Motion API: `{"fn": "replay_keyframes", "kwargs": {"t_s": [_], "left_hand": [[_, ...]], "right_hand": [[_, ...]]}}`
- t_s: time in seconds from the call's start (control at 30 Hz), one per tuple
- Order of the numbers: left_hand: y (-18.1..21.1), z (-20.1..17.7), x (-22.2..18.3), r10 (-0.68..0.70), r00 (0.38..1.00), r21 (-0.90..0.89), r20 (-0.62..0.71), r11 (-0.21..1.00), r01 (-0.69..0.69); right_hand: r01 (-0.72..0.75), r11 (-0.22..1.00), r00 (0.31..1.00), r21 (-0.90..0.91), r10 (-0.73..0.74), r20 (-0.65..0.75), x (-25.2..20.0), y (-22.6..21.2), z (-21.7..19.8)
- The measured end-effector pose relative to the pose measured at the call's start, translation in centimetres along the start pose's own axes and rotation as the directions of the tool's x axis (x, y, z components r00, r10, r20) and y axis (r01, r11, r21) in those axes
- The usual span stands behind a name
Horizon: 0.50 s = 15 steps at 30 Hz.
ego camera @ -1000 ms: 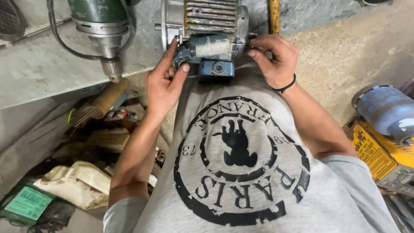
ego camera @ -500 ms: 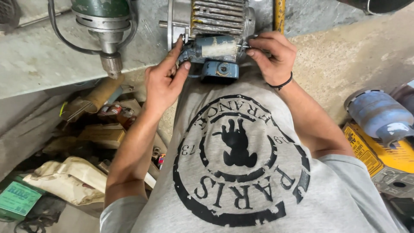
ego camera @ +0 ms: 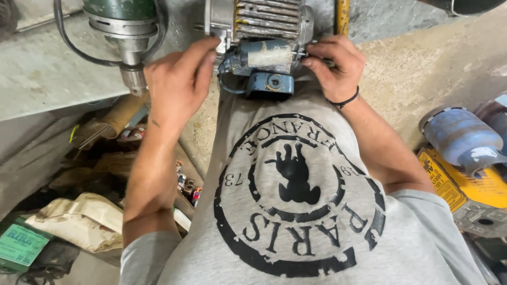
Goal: The person is hand-screwing several bolts into the casing of an electric motor on a repair bench.
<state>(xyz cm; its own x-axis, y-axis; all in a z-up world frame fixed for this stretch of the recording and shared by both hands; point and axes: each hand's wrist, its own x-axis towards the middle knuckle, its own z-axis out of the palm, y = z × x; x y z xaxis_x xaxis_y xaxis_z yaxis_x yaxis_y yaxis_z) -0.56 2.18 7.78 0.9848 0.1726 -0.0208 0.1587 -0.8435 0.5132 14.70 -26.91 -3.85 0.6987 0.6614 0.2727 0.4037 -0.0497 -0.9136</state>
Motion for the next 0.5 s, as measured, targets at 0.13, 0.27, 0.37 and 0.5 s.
{"fn": "replay_keyframes", "kwargs": {"t_s": [0.13,0.27,0.37,0.5], "left_hand": [[-0.4,0.6,1.1,0.117,0.993,0.237,0.024,0.964,-0.119],[-0.4,1.1,1.2,0.126,0.992,0.228,-0.002,0.966,-0.122],[-0.6,1.7,0.9,0.137,0.99,0.251,-0.036,0.96,-0.124],[-1.1,2.6,0.5,0.177,0.981,0.253,-0.083,0.956,-0.151]], "right_hand": [[0.042,0.998,0.999,-0.04,-0.042,0.002,-0.3,0.0,-0.4],[0.157,0.966,0.988,-0.206,-0.153,0.033,0.1,-0.5,-0.7],[0.195,0.95,0.981,-0.245,-0.192,0.037,0.5,-0.9,-0.8],[0.111,0.969,0.994,-0.22,-0.107,0.031,0.4,-1.7,-0.7]]}}
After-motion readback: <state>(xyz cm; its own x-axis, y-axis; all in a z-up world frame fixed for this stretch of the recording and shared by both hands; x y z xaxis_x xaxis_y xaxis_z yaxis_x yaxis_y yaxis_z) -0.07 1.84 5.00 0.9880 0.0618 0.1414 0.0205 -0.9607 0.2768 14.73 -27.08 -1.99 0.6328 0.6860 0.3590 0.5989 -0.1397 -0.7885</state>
